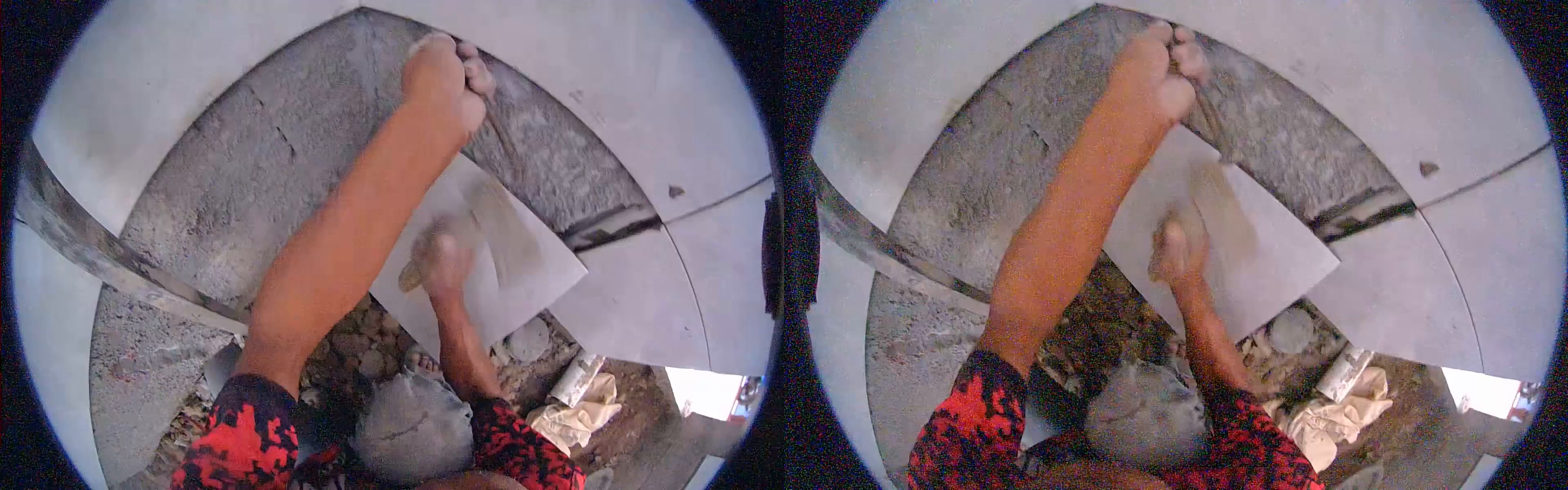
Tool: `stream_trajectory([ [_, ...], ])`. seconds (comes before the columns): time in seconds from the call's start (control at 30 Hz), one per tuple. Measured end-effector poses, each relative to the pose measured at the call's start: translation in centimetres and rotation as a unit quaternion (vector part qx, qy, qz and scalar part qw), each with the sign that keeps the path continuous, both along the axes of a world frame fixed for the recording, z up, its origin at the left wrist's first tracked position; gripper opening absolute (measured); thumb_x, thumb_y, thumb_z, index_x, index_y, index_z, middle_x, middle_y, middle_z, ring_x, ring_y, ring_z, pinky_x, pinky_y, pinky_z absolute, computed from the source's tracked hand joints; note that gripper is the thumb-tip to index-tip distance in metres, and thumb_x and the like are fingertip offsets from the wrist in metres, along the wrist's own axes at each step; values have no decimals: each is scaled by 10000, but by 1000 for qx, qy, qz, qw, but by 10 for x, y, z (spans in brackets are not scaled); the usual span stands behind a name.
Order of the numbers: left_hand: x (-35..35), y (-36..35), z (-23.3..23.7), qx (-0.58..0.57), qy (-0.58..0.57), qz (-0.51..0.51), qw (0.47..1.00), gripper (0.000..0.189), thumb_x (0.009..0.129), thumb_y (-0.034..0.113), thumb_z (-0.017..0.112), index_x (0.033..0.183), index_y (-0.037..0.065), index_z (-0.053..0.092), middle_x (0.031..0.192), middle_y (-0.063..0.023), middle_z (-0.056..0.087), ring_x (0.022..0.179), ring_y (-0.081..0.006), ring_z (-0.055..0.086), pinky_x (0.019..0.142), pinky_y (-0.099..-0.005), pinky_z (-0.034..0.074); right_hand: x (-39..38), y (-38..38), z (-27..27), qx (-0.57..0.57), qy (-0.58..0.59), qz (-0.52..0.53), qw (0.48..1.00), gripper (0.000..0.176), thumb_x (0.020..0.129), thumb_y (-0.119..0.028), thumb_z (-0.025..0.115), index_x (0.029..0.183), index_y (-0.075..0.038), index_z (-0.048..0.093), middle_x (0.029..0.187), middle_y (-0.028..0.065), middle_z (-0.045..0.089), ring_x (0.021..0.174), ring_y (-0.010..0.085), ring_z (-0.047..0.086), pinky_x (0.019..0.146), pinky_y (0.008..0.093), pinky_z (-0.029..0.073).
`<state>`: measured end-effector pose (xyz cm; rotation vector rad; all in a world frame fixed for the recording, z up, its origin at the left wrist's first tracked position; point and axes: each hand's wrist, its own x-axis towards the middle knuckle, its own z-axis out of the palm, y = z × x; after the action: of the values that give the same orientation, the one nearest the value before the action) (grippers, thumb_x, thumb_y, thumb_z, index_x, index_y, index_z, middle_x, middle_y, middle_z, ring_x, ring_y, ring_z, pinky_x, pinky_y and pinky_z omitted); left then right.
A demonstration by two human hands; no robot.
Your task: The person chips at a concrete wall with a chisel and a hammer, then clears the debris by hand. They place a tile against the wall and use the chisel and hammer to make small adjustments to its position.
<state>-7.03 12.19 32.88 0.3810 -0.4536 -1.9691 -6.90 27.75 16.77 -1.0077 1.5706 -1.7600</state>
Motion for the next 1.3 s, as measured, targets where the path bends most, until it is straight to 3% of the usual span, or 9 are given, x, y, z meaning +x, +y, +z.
stream_trajectory([
  [0.1, 10, -3, -1, 3, -15, 12, 1000, 51, 853, 97, 347, 853, 135, 381, 681, -35, 416, 464, -112, 332, 385, -243, 273, 3, 16, 2, -354, -200, 78, 910, 344, 788, -358, 495, 921, -40, 484, 764, 125, 504, 682, 207, 468, 633, 371, 418],
  [0.43, 0, 3, 3, 11, -10, 35, 999, 36, 889, 182, 352, 866, 154, 356, 680, -32, 419, 466, -107, 340, 386, -235, 270, -2, 21, 5, -121, -168, 163, 965, 519, 749, -520, 503, 886, -21, 470, 676, 74, 488, 574, 219, 495, 490, 322, 418],
  [0.53, -5, 3, 3, 7, -3, 48, 999, 59, 886, 173, 341, 837, 146, 360, 669, -26, 416, 466, -102, 340, 386, -231, 266, -1, 11, -12, -46, 2, -77, 996, 497, 752, -525, 490, 843, -37, 495, 656, 73, 474, 536, 225, 486, 482, 324, 400],
  [0.73, -10, 4, 2, -2, -4, 58, 998, 98, 875, 157, 334, 790, 131, 374, 640, -20, 402, 461, -99, 332, 385, -236, 263, -19, 4, -6, -384, -203, 274, 858, 398, 755, -458, 496, 823, -67, 530, 719, 102, 509, 658, 263, 504, 621, 387, 391],
  [0.8, -14, 7, 5, 19, 13, 58, 998, 95, 874, 159, 335, 793, 127, 373, 637, -18, 400, 458, -98, 328, 387, -238, 265, -10, 1, -12, 2, -15, 46, 999, 411, 759, -457, 497, 857, -59, 514, 759, 90, 518, 722, 270, 482, 648, 390, 394],
  [0.93, -9, 3, 6, 0, -2, 42, 999, 85, 867, 152, 332, 802, 121, 377, 633, -15, 396, 459, -97, 323, 393, -239, 276, -5, 5, -14, -56, 374, -74, 923, 400, 762, -441, 495, 833, -48, 507, 771, 88, 514, 733, 276, 475, 649, 406, 400],
  [1.0, -6, 1, -2, -3, -11, 44, 999, 83, 871, 160, 332, 813, 122, 379, 637, -15, 398, 461, -96, 323, 395, -240, 280, 1, 11, 7, -456, -292, 116, 832, 350, 781, -383, 481, 834, -37, 500, 792, 109, 515, 740, 259, 485, 661, 395, 407],
  [1.23, -6, 3, -3, -26, -29, 57, 998, 101, 892, 210, 344, 837, 128, 366, 662, -14, 401, 466, -96, 323, 401, -241, 280, -17, 11, -19, -75, -2, 26, 997, 293, 815, -346, 475, 888, -62, 472, 704, 72, 488, 628, 212, 488, 575, 346, 427],
  [1.3, -9, 2, -2, -21, -21, 59, 998, 97, 893, 204, 340, 840, 126, 362, 662, -13, 398, 467, -97, 323, 402, -239, 278, -3, 2, 11, -493, -284, 170, 804, 278, 817, -307, 482, 868, -34, 477, 676, 68, 484, 591, 196, 487, 544, 324, 428],
])
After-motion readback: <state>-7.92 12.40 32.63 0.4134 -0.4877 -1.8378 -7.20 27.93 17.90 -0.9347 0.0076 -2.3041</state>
